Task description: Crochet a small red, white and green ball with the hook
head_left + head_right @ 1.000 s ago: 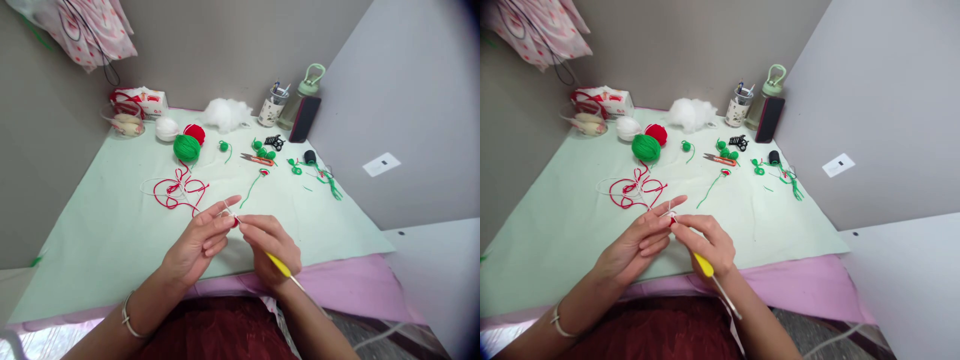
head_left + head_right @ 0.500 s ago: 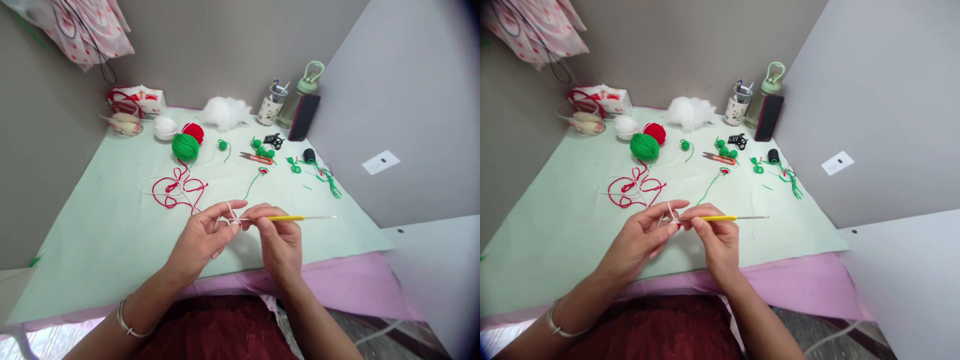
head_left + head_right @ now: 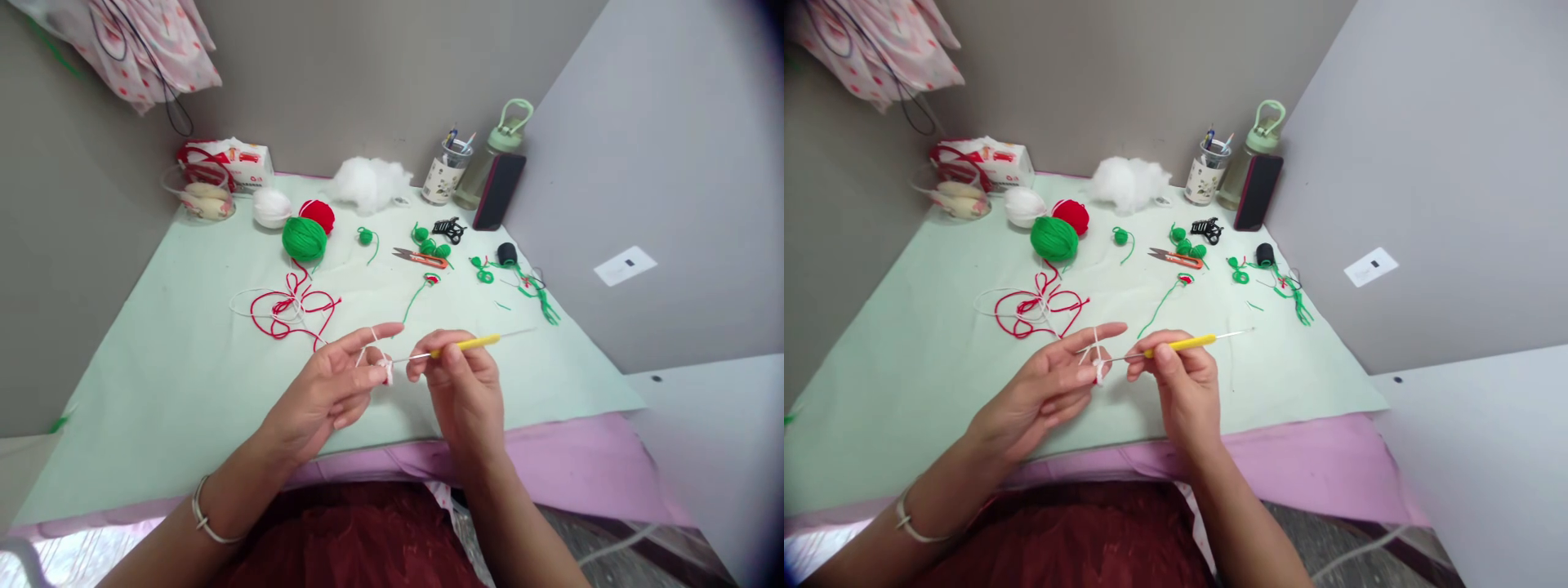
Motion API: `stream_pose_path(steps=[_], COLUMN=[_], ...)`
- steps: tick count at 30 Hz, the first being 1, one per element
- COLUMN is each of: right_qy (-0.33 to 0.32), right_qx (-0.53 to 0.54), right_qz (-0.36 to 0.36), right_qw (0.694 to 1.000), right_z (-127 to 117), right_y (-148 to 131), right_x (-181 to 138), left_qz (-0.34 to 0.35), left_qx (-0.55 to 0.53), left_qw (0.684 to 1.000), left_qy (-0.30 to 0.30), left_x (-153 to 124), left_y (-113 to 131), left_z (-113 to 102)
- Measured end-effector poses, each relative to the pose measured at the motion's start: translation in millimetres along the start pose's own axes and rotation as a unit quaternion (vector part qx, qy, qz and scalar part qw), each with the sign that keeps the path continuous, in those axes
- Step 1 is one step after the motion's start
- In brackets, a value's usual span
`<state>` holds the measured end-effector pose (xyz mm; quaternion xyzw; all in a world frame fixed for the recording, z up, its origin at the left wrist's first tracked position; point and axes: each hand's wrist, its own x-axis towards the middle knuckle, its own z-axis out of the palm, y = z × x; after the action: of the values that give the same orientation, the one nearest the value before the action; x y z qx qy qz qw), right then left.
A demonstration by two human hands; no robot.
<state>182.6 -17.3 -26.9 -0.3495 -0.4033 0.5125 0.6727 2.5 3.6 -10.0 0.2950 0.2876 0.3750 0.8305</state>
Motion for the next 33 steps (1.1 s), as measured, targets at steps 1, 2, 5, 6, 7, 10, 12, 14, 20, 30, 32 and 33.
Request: stream_pose_path(steps=[1,2,5,6,7,10,12,14,20,30,32,33], right_qy=[0.007,0.012,0.007,0.000,-0.007,-0.016,-0.015,-0.021,-0.056,-0.049,-0.031,-0.016], right_qx=[0.013,0.025,0.046,0.037,0.015,-0.093,-0.142,-0.178,-0.276,-0.415,-0.338,-0.290], right_qz=[0.018,0.036,0.062,0.051,0.030,-0.051,-0.087,-0.122,-0.179,-0.308,-0.237,-0.200], right_qw=[1.000,0.999,0.997,0.998,0.999,0.994,0.986,0.976,0.943,0.855,0.910,0.936], right_z=[0.3,0.8,3.5,4.7,5.8,8.4,9.4,10.4,13.4,5.3,4.7,5.1], right_y=[-1.6,-2.6,-1.0,1.0,3.4,9.4,10.5,8.9,1.2,15.6,10.3,7.5], right_x=[1.0,1.7,1.3,0.2,-1.3,-7.3,-10.7,-12.5,-10.2,-20.8,-19.1,-17.5], left_qz=[-0.002,0.000,0.024,0.039,0.055,0.100,0.111,0.118,0.122,0.044,0.028,0.039], left_qx=[-0.007,-0.013,-0.011,-0.001,0.010,0.043,0.054,0.054,0.027,-0.055,-0.065,-0.060], left_qw=[1.000,1.000,1.000,0.999,0.998,0.992,0.989,0.988,0.985,0.992,0.993,0.992], left_qy=[-0.013,-0.022,-0.012,0.004,0.022,0.066,0.078,0.088,0.115,0.101,0.098,0.103], left_x=[0.2,0.4,1.4,1.8,2.2,3.7,4.7,5.5,5.1,0.8,0.2,-0.1], left_y=[0.1,-0.2,-3.5,-5.0,-6.7,-11.3,-13.7,-15.5,-16.6,-11.2,-7.7,-6.5], left_z=[-0.8,-1.3,0.0,1.2,2.7,6.3,7.1,6.9,8.6,7.7,6.5,6.5])
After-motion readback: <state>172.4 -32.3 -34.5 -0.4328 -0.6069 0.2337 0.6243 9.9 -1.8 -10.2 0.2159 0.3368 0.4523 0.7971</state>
